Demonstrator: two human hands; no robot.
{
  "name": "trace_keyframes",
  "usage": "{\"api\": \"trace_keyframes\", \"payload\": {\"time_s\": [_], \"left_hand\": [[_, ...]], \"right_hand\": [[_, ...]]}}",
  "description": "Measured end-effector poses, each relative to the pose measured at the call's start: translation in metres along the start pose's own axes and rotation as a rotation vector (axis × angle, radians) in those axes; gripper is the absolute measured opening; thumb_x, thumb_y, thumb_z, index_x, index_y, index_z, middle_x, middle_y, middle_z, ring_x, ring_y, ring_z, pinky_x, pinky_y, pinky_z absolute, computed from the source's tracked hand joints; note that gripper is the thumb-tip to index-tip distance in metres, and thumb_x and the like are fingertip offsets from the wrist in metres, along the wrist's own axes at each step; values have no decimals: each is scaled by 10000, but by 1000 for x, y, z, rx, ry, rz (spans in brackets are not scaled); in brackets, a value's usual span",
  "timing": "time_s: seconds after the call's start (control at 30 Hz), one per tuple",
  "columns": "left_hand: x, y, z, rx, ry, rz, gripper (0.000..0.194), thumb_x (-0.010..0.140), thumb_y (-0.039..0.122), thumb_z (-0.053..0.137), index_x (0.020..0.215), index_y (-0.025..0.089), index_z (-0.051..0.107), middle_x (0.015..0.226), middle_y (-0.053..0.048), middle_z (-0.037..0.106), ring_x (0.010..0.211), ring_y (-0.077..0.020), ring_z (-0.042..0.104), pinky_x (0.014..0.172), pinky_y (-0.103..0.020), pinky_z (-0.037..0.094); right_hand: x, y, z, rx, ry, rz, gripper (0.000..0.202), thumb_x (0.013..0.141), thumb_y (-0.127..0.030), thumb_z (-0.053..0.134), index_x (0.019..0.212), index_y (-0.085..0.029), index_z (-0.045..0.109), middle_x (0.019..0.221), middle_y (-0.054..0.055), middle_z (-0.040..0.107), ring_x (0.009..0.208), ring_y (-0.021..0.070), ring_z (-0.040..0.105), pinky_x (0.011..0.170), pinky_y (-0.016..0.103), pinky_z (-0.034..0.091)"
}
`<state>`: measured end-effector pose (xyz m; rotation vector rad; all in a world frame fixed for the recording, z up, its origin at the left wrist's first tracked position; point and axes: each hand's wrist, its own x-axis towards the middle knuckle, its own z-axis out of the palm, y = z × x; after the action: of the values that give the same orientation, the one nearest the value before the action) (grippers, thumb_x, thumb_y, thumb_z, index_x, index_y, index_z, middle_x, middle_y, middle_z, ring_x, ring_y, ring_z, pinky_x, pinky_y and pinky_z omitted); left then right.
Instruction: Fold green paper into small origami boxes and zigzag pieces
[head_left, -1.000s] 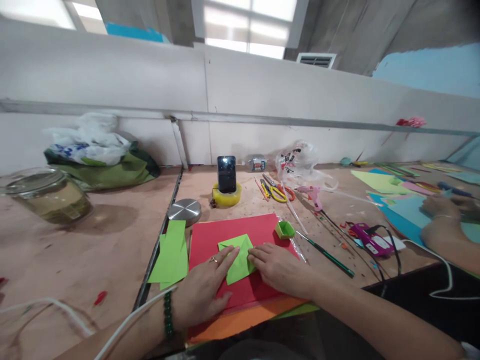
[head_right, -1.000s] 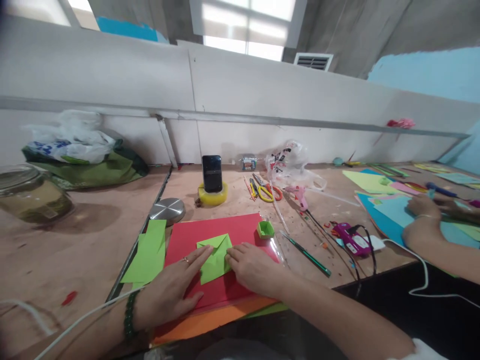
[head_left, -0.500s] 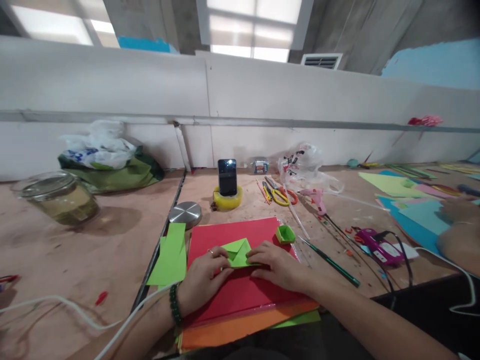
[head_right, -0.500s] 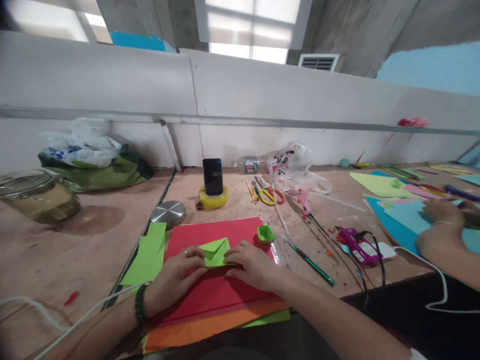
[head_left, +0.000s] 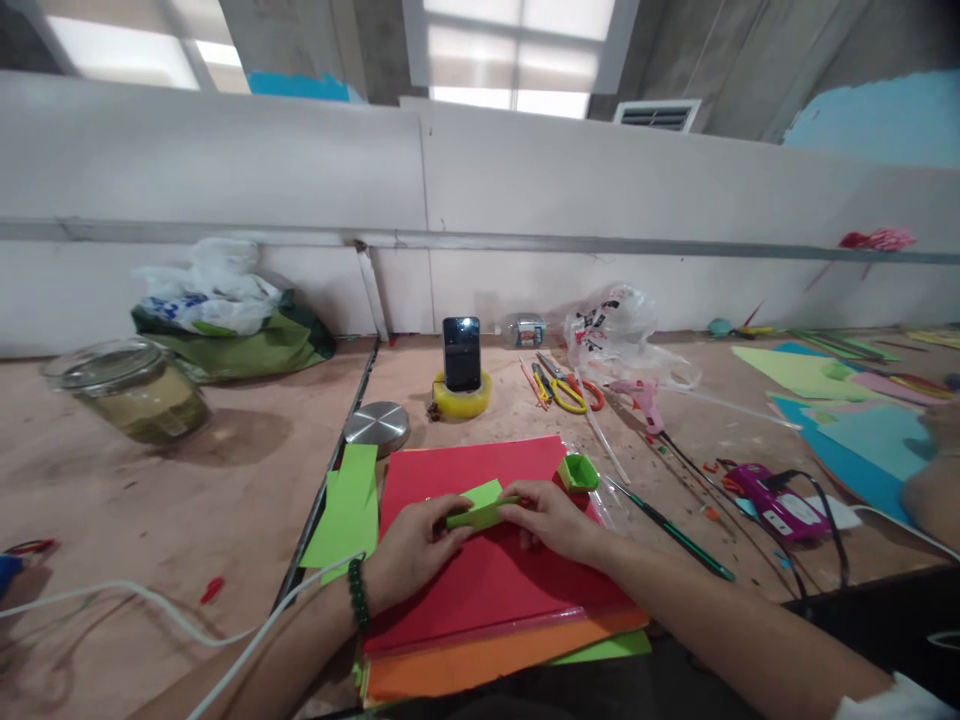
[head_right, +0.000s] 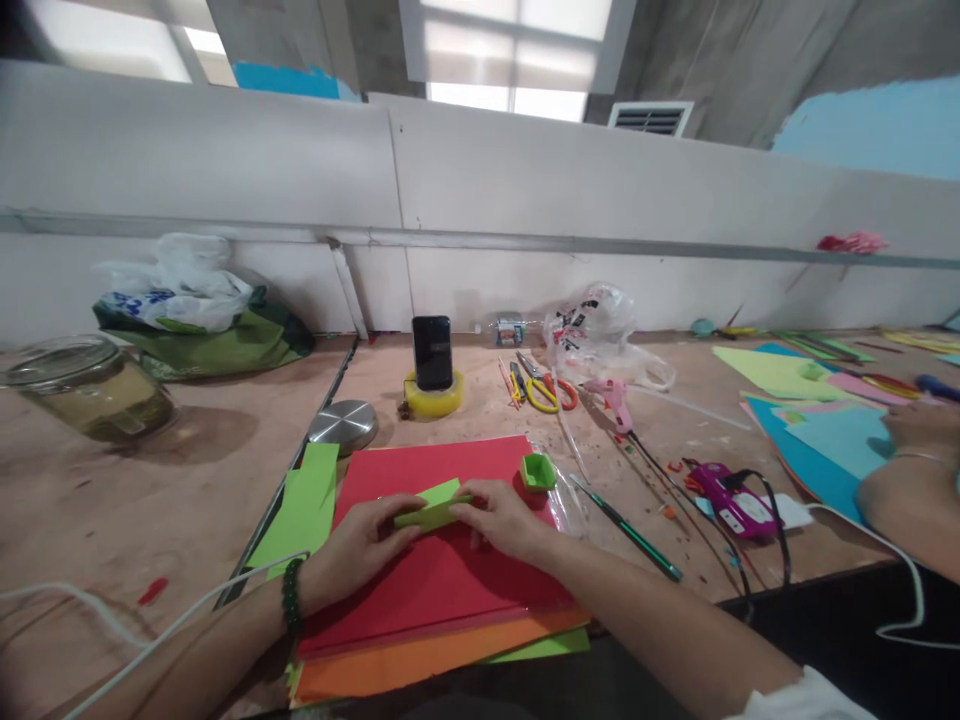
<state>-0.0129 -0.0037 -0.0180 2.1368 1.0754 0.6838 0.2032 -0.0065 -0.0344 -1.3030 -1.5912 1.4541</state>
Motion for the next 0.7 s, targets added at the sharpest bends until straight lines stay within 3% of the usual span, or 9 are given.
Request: {"api": "trace_keyframes", "payload": {"time_s": [0.1, 0.27, 0.3, 0.43, 0.53, 0.63, 0.7], "left_hand": [[-4, -1, 1, 13, 9, 24, 162, 842, 168, 522, 894, 161, 675, 794, -36, 713, 709, -164, 641, 664, -263, 510], [-7, -10, -11, 244, -20, 387, 298, 837, 61, 446, 892, 199, 705, 962, -69, 714, 839, -178, 629, 753, -301, 505], [-7, -13, -16, 326, -23, 436, 335, 815, 31, 435, 887, 211, 708, 1004, -68, 711, 853, -186, 618, 761, -318, 499], [-7, -9, -32, 556, -83, 415, 371, 727, -4, 459, 873, 222, 715, 1114, -84, 680, 934, -243, 577, 816, -411, 476], [-20, 14, -27, 597, -130, 371, 398, 708, 1, 451, 972, 193, 679, 1085, -106, 668, 908, -258, 568, 790, -424, 486], [-44, 35, -9, 527, -254, 345, 251, 773, 148, 538, 997, 180, 647, 972, -76, 678, 856, -232, 584, 785, -370, 506], [-58, 39, 2, 555, -194, 422, 349, 804, 285, 574, 1109, 121, 618, 1029, -111, 687, 886, -258, 601, 823, -398, 506]], "right_hand": [[-3, -2, 0, -46, -10, -40, 436, 780, -575, 585, 754, -141, 601, 489, -67, 476, 406, 79, 467, 410, 187, 348], [-21, -21, -12, -204, -284, -293, 553, 851, -625, 478, 762, -126, 699, 739, 56, 651, 667, 140, 583, 619, 249, 455], [-24, -24, -14, -257, -283, -309, 534, 869, -600, 470, 781, -131, 709, 759, 62, 666, 691, 147, 592, 642, 253, 455], [-27, -32, -16, -553, -108, -202, 238, 824, -378, 644, 886, -156, 706, 801, 44, 701, 707, 152, 606, 650, 240, 427], [-25, -37, -10, -711, -133, -64, 162, 763, -262, 715, 886, -161, 682, 755, 16, 682, 663, 145, 596, 586, 222, 390], [-27, -45, 2, -869, -132, 4, 280, 749, -344, 727, 948, -164, 645, 842, 44, 673, 733, 188, 616, 582, 240, 381], [-31, -50, 9, -980, -127, 11, 493, 703, -512, 729, 1013, -149, 610, 939, 94, 657, 807, 248, 625, 613, 278, 404]]}}
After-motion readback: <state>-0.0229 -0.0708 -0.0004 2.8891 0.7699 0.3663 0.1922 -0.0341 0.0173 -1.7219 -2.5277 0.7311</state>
